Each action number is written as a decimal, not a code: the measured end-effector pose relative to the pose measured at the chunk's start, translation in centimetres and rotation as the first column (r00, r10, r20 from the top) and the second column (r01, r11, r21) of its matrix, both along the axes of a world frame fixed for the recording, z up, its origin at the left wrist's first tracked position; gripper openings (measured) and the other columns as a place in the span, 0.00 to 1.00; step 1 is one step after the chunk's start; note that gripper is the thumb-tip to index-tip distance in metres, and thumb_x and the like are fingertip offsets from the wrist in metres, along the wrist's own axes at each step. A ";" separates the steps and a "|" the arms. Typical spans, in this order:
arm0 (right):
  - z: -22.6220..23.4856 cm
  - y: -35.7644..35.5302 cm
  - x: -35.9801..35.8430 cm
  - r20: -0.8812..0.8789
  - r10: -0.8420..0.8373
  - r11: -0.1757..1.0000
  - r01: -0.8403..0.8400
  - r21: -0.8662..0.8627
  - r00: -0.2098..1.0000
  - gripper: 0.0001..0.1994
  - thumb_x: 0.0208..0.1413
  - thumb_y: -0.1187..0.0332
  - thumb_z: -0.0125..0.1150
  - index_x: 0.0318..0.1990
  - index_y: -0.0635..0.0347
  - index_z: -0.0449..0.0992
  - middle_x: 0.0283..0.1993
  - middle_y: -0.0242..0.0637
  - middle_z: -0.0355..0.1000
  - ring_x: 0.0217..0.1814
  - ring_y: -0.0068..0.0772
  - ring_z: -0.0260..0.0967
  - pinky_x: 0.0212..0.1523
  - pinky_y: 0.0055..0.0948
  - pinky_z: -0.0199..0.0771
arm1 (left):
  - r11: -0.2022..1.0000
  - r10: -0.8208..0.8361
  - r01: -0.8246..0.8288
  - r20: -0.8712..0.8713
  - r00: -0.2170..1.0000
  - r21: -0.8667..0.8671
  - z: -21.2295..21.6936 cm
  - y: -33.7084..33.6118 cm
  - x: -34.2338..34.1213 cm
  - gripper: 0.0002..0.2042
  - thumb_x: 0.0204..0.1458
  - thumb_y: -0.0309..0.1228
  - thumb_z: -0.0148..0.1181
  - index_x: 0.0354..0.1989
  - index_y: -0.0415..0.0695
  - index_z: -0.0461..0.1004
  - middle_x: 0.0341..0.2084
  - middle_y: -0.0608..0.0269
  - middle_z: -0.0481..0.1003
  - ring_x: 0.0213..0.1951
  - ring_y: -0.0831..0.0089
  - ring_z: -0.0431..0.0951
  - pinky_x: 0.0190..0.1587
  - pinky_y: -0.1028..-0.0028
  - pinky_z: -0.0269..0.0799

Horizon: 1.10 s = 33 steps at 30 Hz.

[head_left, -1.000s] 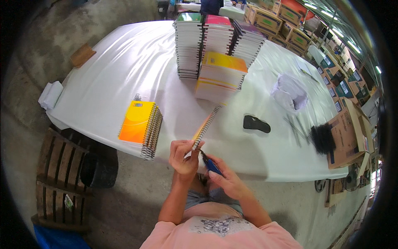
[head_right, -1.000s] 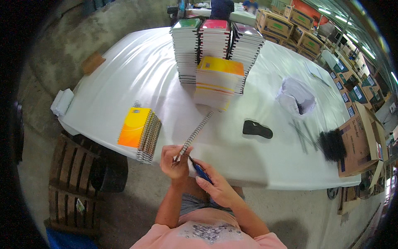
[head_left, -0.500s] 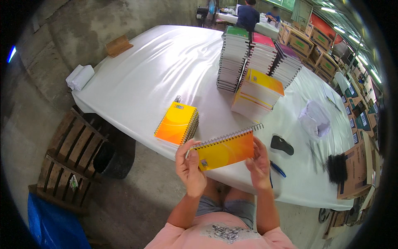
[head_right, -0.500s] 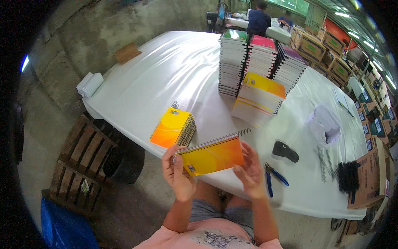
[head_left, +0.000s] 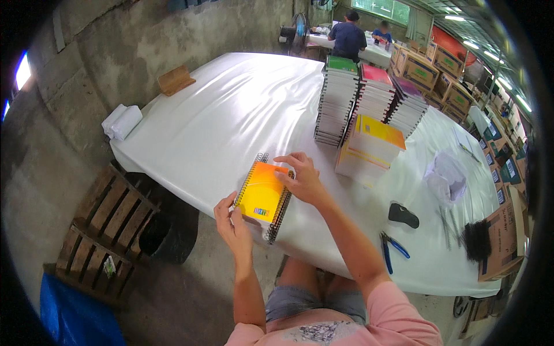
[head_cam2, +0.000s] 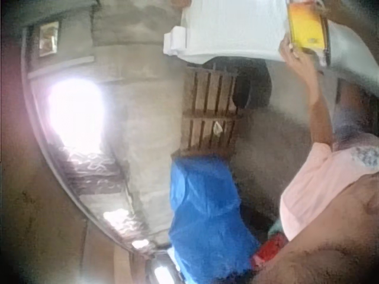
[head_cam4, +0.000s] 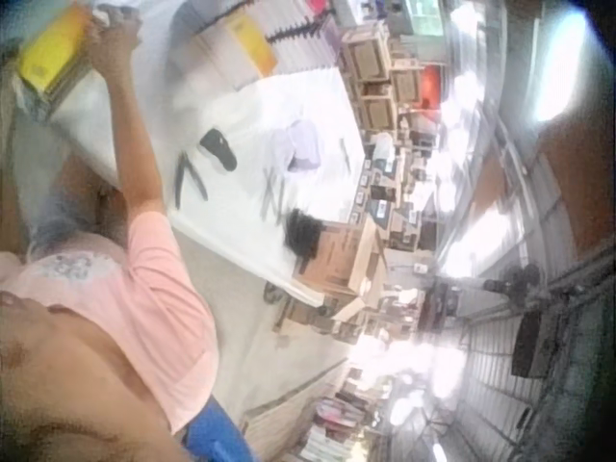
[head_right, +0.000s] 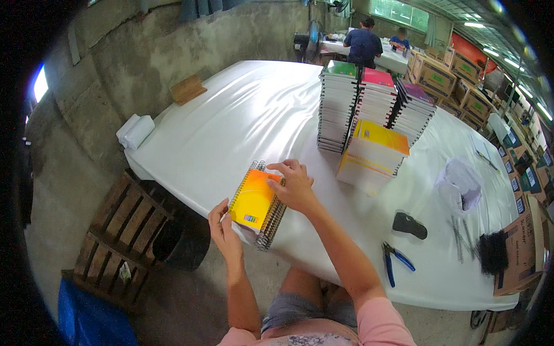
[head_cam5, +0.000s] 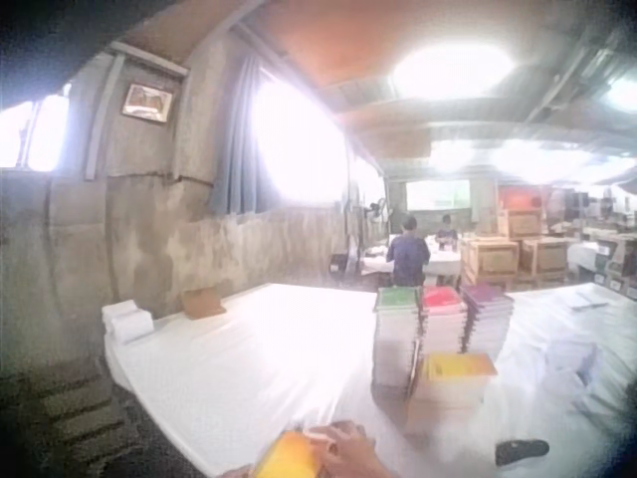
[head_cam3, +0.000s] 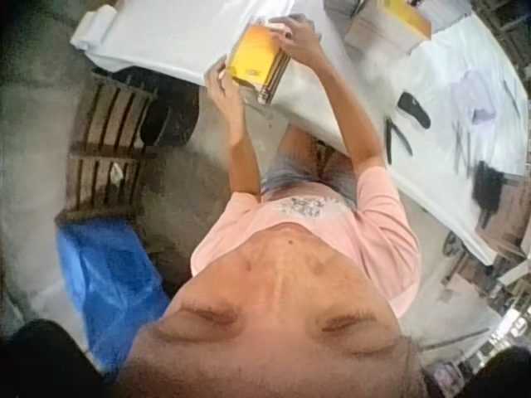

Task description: The person takes a spiral-bound notebook from a pile and uses a pair of pliers to trim and crimp the ends of the wire binding, placing the finished notebook aside.

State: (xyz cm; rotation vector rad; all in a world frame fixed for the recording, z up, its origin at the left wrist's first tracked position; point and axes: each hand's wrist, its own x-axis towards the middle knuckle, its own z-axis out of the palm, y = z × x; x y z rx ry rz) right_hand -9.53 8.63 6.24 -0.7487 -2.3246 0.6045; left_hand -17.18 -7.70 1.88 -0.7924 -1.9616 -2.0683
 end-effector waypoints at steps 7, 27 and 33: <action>-4.3 -0.9 -2.5 -0.565 -0.006 0.902 -0.239 -0.358 0.825 0.13 0.59 0.64 0.48 0.43 0.63 0.75 0.39 0.42 0.69 0.43 0.36 0.68 0.46 0.29 0.67 | 0.937 -0.227 0.126 0.292 0.929 0.327 -0.9 3.5 -0.6 0.19 0.62 0.38 0.39 0.44 0.34 0.70 0.40 0.54 0.70 0.42 0.69 0.71 0.48 0.70 0.65; 4.7 18.6 20.8 -0.015 -0.714 0.692 0.703 -0.164 0.700 0.17 0.44 0.55 0.67 0.28 0.63 0.78 0.19 0.36 0.71 0.21 0.29 0.69 0.24 0.30 0.68 | 0.911 0.216 -0.024 -0.428 0.877 0.411 6.1 -1.3 6.4 0.13 0.60 0.32 0.40 0.47 0.38 0.64 0.48 0.53 0.63 0.52 0.62 0.64 0.56 0.65 0.58; 4.9 10.6 22.8 -0.525 -0.420 0.907 0.367 -0.209 0.740 0.05 0.46 0.74 0.62 0.25 0.65 0.72 0.22 0.33 0.69 0.26 0.22 0.68 0.28 0.24 0.68 | 0.940 -0.253 0.337 -0.577 0.777 0.041 8.0 2.4 12.6 0.19 0.52 0.36 0.54 0.48 0.37 0.64 0.48 0.51 0.63 0.52 0.59 0.63 0.58 0.58 0.53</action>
